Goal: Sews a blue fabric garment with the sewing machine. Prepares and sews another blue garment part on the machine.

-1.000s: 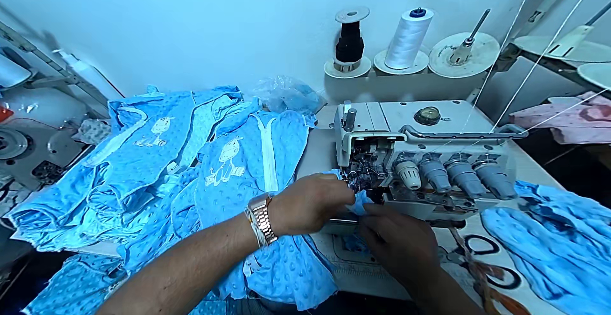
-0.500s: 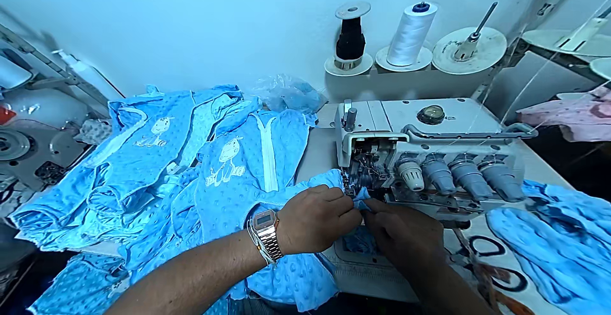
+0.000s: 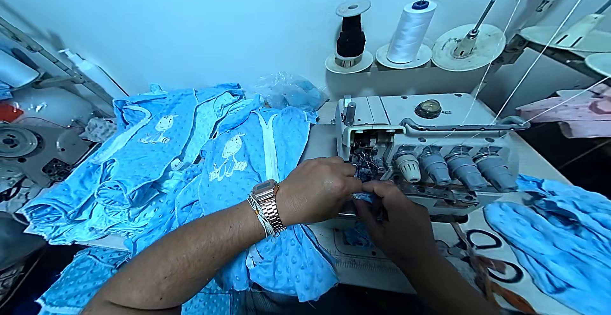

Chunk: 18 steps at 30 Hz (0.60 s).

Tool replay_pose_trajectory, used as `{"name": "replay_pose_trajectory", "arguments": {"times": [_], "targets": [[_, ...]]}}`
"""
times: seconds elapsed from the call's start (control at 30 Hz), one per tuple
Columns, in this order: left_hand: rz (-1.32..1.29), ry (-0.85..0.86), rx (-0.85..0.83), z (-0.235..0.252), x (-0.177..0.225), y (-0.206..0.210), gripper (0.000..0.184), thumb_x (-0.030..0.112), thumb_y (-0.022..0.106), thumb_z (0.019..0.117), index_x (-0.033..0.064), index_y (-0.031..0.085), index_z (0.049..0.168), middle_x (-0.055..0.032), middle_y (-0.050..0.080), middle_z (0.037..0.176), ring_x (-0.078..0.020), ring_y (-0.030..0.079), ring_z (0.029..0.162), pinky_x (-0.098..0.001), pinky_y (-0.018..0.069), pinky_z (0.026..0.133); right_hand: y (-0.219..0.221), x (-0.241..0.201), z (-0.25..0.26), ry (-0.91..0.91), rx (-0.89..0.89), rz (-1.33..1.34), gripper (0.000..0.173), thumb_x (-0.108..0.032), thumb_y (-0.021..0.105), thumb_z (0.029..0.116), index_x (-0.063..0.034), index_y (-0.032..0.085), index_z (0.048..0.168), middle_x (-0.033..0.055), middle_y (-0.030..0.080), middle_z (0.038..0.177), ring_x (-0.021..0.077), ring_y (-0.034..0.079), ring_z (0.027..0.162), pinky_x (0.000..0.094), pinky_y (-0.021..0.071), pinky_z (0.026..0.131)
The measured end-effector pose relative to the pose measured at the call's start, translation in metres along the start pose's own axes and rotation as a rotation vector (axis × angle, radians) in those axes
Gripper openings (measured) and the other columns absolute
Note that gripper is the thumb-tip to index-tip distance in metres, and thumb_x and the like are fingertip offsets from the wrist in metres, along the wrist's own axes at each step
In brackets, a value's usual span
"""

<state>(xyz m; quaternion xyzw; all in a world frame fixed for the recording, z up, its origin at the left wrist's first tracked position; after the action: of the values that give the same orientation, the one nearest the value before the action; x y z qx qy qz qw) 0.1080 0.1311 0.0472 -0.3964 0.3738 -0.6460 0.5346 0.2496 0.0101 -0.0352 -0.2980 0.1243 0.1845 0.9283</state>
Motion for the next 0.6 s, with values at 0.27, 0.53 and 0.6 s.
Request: {"name": "replay_pose_trajectory", "arguments": {"times": [0.27,0.53,0.6], "targets": [[0.282,-0.100,-0.186,0.002,0.011,-0.007,0.007,0.010,0.068,0.0904,0.0071,0.073,0.094,-0.0095,0.068,0.090,-0.0279,0.065,0.084,-0.0402,0.0493,0.064,0.002,0.009,-0.007,0.032,0.044,0.053,0.008,-0.016,0.059,0.0940,-0.0082,0.059,0.096,0.0046,0.064,0.073,0.0081,0.051,0.050,0.0205,0.0413,0.045],[-0.096,-0.055,-0.137,0.001,-0.009,-0.011,0.014,0.011,0.065,0.0963,0.0045,0.074,0.089,-0.0080,0.066,0.089,-0.0214,0.066,0.087,-0.0362,0.0547,0.073,0.004,0.002,-0.005,0.030,0.017,0.065,0.018,-0.022,0.063,0.0955,-0.0057,0.072,0.095,0.0093,0.070,0.100,0.0102,0.060,0.063,0.0226,0.0489,0.050],[-0.200,-0.054,-0.118,0.000,-0.015,-0.009,0.013,0.009,0.065,0.0962,0.0030,0.074,0.089,-0.0081,0.069,0.092,-0.0195,0.067,0.091,-0.0350,0.0559,0.078,0.004,0.000,-0.004,0.073,0.026,0.032,0.021,-0.024,0.063,0.0969,-0.0054,0.073,0.092,0.0097,0.070,0.099,0.0119,0.060,0.062,0.0249,0.0487,0.050]]}}
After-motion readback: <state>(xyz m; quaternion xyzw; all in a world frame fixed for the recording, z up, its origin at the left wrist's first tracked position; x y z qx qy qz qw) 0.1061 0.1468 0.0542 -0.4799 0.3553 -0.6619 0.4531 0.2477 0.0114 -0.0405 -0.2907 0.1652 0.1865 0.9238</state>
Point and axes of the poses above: each hand's wrist, its own z-axis towards the middle knuckle, its own y-axis out of the palm, x = y × z, the point moved 1 cm from there along z, towards the middle knuckle
